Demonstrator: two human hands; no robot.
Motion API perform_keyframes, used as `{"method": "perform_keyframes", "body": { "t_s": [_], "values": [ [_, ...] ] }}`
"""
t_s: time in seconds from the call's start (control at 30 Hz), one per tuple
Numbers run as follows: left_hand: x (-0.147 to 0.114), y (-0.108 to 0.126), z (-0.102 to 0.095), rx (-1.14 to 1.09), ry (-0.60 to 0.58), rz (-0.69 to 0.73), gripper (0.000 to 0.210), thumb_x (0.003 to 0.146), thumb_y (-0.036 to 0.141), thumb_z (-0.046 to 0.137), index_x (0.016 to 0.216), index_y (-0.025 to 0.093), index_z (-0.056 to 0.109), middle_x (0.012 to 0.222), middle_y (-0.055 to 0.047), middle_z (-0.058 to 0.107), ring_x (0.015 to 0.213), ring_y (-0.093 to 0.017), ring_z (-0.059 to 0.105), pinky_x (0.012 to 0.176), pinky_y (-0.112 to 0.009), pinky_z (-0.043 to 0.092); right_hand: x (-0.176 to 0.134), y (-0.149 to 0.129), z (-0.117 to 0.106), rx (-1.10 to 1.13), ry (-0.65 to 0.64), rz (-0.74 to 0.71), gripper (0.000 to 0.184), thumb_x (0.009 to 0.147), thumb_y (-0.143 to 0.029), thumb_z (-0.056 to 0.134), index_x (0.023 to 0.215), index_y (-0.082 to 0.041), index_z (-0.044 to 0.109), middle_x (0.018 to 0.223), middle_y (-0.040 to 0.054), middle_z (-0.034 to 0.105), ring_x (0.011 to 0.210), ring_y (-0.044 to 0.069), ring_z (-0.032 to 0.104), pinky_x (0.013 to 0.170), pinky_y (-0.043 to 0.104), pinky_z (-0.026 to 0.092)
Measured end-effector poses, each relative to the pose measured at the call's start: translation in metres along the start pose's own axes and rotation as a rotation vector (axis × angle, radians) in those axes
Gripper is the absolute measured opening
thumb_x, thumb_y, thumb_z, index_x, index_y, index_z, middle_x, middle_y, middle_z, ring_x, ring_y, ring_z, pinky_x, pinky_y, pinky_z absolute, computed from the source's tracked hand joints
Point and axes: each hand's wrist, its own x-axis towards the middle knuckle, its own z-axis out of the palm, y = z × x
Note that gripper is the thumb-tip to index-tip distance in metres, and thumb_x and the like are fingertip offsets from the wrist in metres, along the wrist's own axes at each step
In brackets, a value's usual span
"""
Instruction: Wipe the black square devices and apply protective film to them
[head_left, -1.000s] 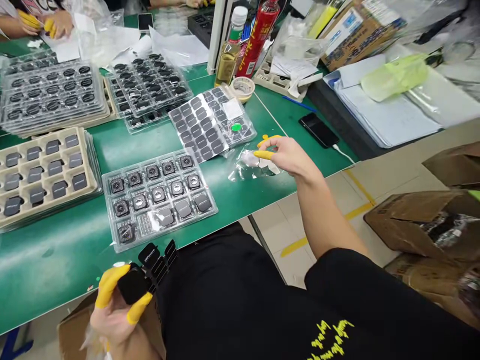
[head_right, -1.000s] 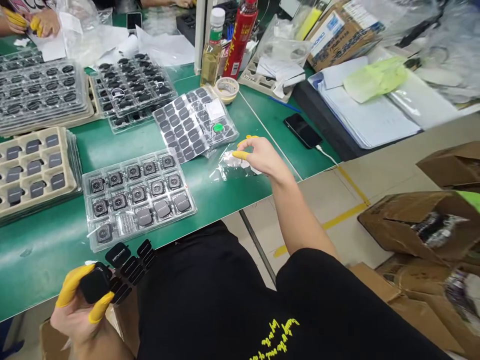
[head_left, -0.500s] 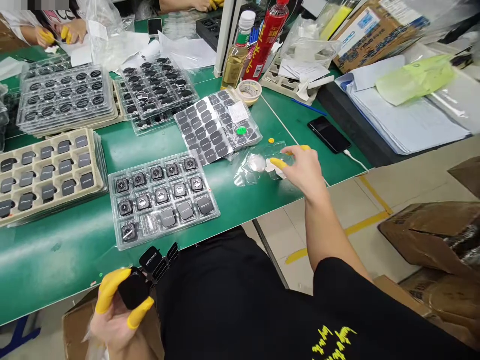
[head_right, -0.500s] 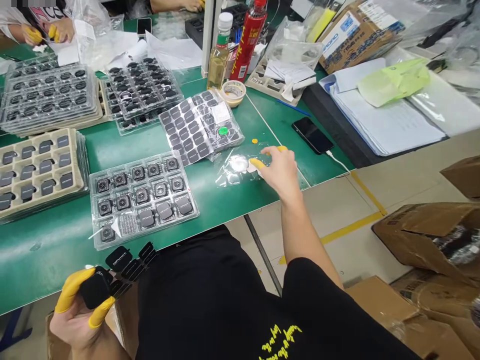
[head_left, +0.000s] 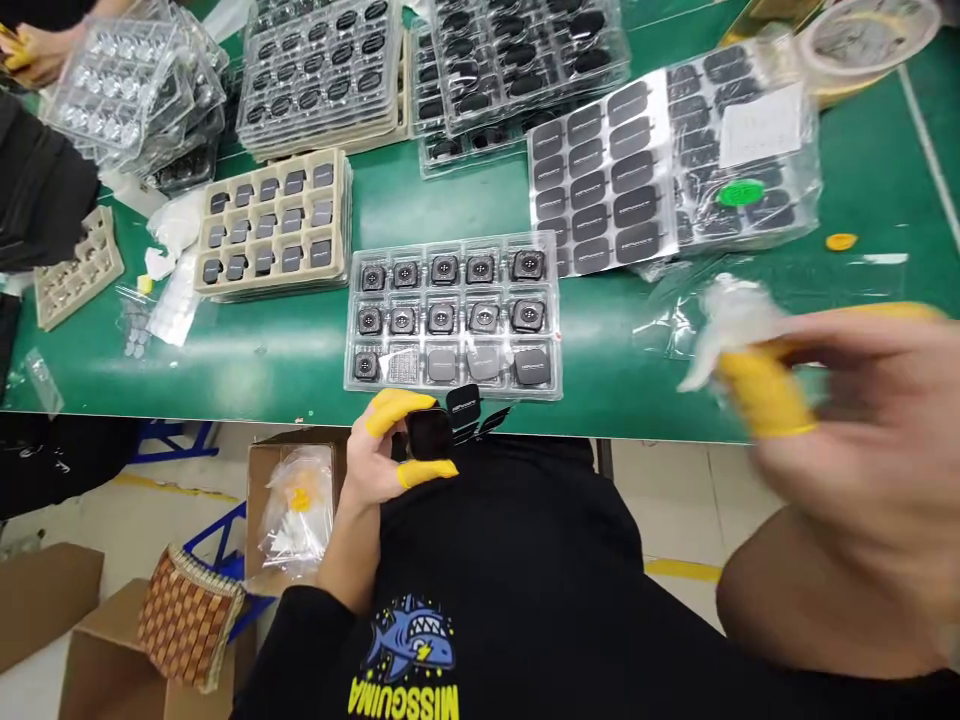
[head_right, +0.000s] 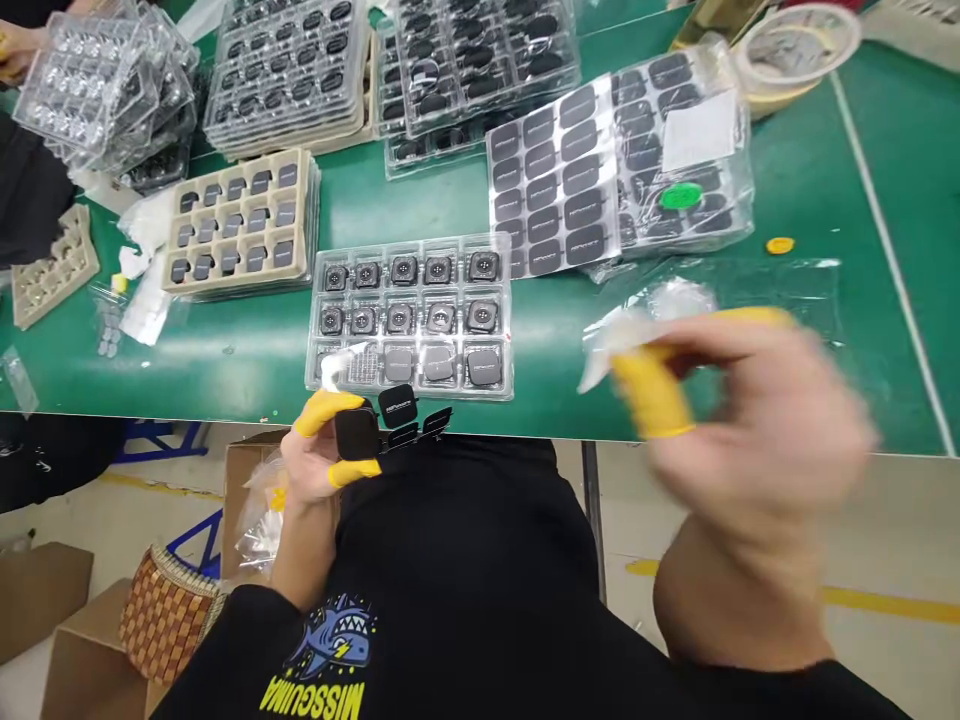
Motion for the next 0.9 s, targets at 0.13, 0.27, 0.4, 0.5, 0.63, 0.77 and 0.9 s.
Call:
{"method": "perform_keyframes", "body": {
  "t_s": [0.13,0.27,0.4,0.5,0.63,0.77,0.9],
  "values": [
    [-0.003,0.001,0.007,-0.071,-0.038,-0.043,0.063,0.079,0.064,0.095,0.129,0.028,0.081,0.107,-0.006,0.082,0.093,-0.021,0.077,0.072,-0.030,0.063,-0.007,-0.098,0.029,0.327,-0.342,-0.644,0.049,0.105,-0.009,0.060,0.146,-0.036,0.065,0.095,0.0045,0.076,0.080,0.023,0.069,0.068,0.039,0.055],
    [-0.013,-0.003,0.006,-0.105,-0.054,-0.078,0.058,0.087,0.059,0.092,0.133,0.027,0.079,0.114,-0.008,0.084,0.096,-0.021,0.081,0.074,-0.029,0.066,-0.004,-0.117,0.056,0.337,-0.385,-0.913,0.036,0.110,-0.012,0.055,0.143,-0.021,0.067,0.092,0.0061,0.078,0.090,0.025,0.070,0.074,0.041,0.055],
    [-0.023,-0.013,0.005,-0.116,-0.061,-0.105,0.056,0.089,0.055,0.091,0.134,0.024,0.080,0.105,-0.007,0.085,0.079,-0.017,0.080,0.066,-0.026,0.067,0.002,-0.106,0.064,0.342,-0.512,-1.043,0.040,0.114,-0.013,0.047,0.148,-0.023,0.066,0.097,0.0053,0.079,0.096,0.024,0.071,0.078,0.042,0.054],
    [-0.024,-0.022,0.007,-0.121,-0.052,-0.117,0.064,0.083,0.062,0.094,0.131,0.021,0.081,0.091,-0.004,0.085,0.069,-0.017,0.079,0.064,-0.027,0.068,0.004,-0.103,0.069,0.271,-0.512,-1.048,0.042,0.114,-0.014,0.047,0.150,-0.027,0.067,0.099,0.0048,0.080,0.096,0.024,0.072,0.073,0.042,0.049],
    [-0.024,-0.029,0.013,-0.127,-0.036,-0.136,0.073,0.074,0.068,0.097,0.125,0.019,0.082,0.087,-0.004,0.085,0.068,-0.020,0.081,0.066,-0.029,0.071,0.002,-0.099,0.075,0.320,-0.461,-0.890,0.047,0.112,-0.014,0.054,0.154,-0.031,0.065,0.105,0.0065,0.081,0.104,0.026,0.073,0.072,0.042,0.048],
    [-0.025,-0.030,0.016,-0.167,-0.079,-0.159,0.075,0.074,0.070,0.095,0.128,0.020,0.080,0.090,-0.006,0.087,0.072,-0.022,0.084,0.065,-0.030,0.072,-0.003,-0.096,0.072,0.338,-0.422,-0.930,0.038,0.112,-0.014,0.058,0.145,-0.027,0.070,0.093,0.0040,0.079,0.094,0.024,0.073,0.070,0.040,0.047],
    [-0.025,-0.032,0.015,-0.168,-0.158,-0.104,0.072,0.080,0.069,0.092,0.132,0.020,0.081,0.093,-0.006,0.087,0.073,-0.020,0.083,0.066,-0.028,0.070,-0.001,-0.103,0.071,0.321,-0.484,-1.014,0.036,0.114,-0.012,0.051,0.140,-0.025,0.072,0.094,0.0042,0.080,0.092,0.023,0.073,0.069,0.040,0.047]
  ]
}}
